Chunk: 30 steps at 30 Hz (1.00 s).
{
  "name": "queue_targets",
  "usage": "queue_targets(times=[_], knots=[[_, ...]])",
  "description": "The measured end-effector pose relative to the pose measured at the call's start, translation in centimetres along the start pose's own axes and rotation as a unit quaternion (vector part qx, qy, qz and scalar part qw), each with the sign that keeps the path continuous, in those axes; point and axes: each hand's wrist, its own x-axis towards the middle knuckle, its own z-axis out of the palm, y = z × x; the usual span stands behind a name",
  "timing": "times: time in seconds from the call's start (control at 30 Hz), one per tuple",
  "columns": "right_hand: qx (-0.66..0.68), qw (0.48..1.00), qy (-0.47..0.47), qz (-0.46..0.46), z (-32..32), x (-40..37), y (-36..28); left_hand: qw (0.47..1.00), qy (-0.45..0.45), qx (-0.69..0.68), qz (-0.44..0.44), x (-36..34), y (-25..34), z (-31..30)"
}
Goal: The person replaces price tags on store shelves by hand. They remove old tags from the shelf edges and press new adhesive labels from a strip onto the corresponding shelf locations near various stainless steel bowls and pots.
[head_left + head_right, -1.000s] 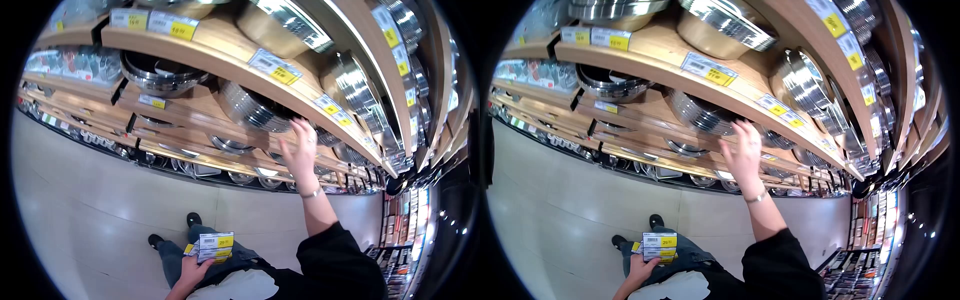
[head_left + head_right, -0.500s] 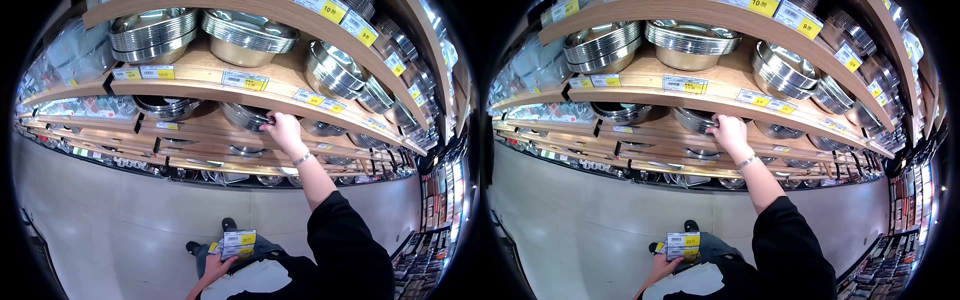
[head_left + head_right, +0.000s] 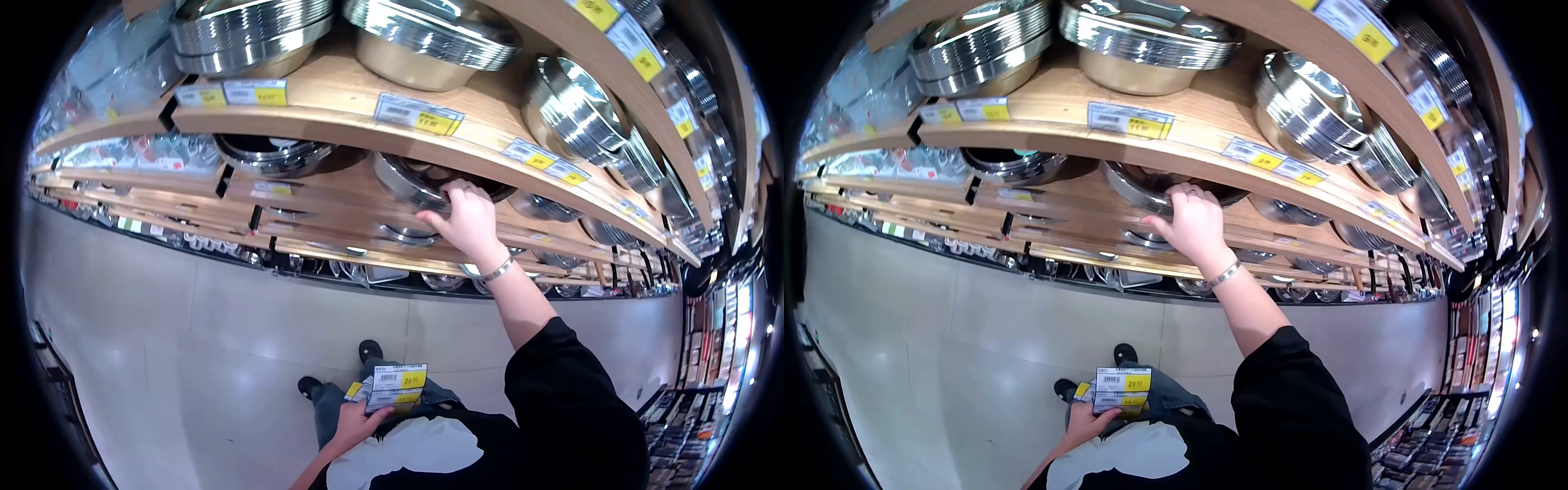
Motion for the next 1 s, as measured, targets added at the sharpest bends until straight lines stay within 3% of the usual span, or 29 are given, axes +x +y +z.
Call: queue_targets(times=[0.17, 0.23, 0.27, 0.3, 0.33, 0.37, 0.4, 0.43, 0.47, 0.5, 0.57, 0.63, 0.67, 0.7, 0.73, 0.77, 0.8, 0.87, 0.9, 0.97, 1.0], knots=[[-0.058, 0.997, 0.019, -0.037, 1.6, -1.3, 0.5, 0.999, 0.017, -0.034, -0.023, 0.4, 0.3, -0.2], [-0.058, 0.989, 0.134, 0.028, -0.2, -2.8, -1.3, 0.998, 0.020, -0.041, -0.039, 0.4, -0.4, -0.1], [0.079, 0.972, 0.189, 0.113, 0.6, -4.7, -0.9, 0.999, 0.018, -0.039, -0.030, 0.5, -0.2, -0.4], [0.216, 0.927, 0.234, 0.197, 1.8, -6.5, -0.1, 0.999, 0.016, -0.035, -0.023, 0.5, 0.0, -0.6], [0.414, 0.821, 0.221, 0.325, 2.4, -7.0, 0.0, 0.999, 0.023, -0.037, -0.028, 0.8, 0.0, -0.9], [0.583, 0.658, 0.193, 0.436, 2.8, -7.4, 0.1, 0.997, 0.033, 0.065, 0.036, 1.1, -0.1, -1.3], [0.706, 0.536, 0.115, 0.449, 3.0, -7.5, 0.9, 0.980, 0.040, 0.168, 0.098, 1.5, -0.2, -1.8], [0.711, 0.532, 0.111, 0.447, 3.4, -7.1, 1.3, 0.973, 0.006, 0.205, 0.111, 2.3, -0.6, -2.5], [0.749, 0.494, 0.088, 0.433, 3.9, -6.6, 1.7, 0.962, 0.012, 0.246, 0.120, 3.3, -0.5, -3.4], [0.784, 0.455, 0.066, 0.418, 4.1, -6.0, 1.7, 0.951, 0.043, 0.263, 0.154, 4.8, -0.8, -4.3], [0.783, 0.441, 0.066, 0.434, 3.9, -5.0, 1.2, 0.919, 0.092, 0.321, 0.209, 8.3, -1.0, -6.9], [0.704, 0.520, -0.027, 0.483, 3.5, -5.3, 1.1, 0.882, 0.123, 0.380, 0.250, 11.7, -0.7, -10.1], [0.708, 0.517, -0.023, 0.480, 3.6, -5.7, 0.2, 0.863, 0.138, 0.402, 0.274, 12.9, -0.5, -11.4], [0.561, 0.724, -0.090, 0.390, 3.9, -6.1, -1.5, 0.859, 0.138, 0.407, 0.278, 12.9, 0.3, -11.9], [0.368, 0.877, -0.148, 0.273, 4.4, -6.2, -3.0, 0.872, 0.159, 0.393, 0.244, 12.7, 1.5, -12.3], [0.390, 0.882, -0.126, 0.232, 5.6, -5.5, -4.1, 0.884, 0.178, 0.377, 0.209, 12.7, 2.3, -12.5], [0.262, 0.956, -0.096, 0.086, 5.7, -3.6, -5.3, 0.893, 0.184, 0.367, 0.183, 12.2, 1.7, -11.8], [0.187, 0.981, -0.044, -0.028, 9.1, -0.2, -7.2, 0.891, 0.164, 0.384, 0.176, 11.3, 1.1, -10.2], [0.193, 0.980, -0.035, -0.022, 11.2, 0.8, -7.5, 0.892, 0.148, 0.393, 0.166, 10.8, 0.8, -9.5], [0.029, 0.993, -0.091, -0.068, 14.9, 2.7, -8.3, 0.896, 0.147, 0.367, 0.200, 9.8, -0.4, -9.2], [0.034, 0.994, -0.086, -0.064, 15.5, 3.3, -8.5, 0.894, 0.145, 0.374, 0.200, 9.3, -0.1, -9.6]])
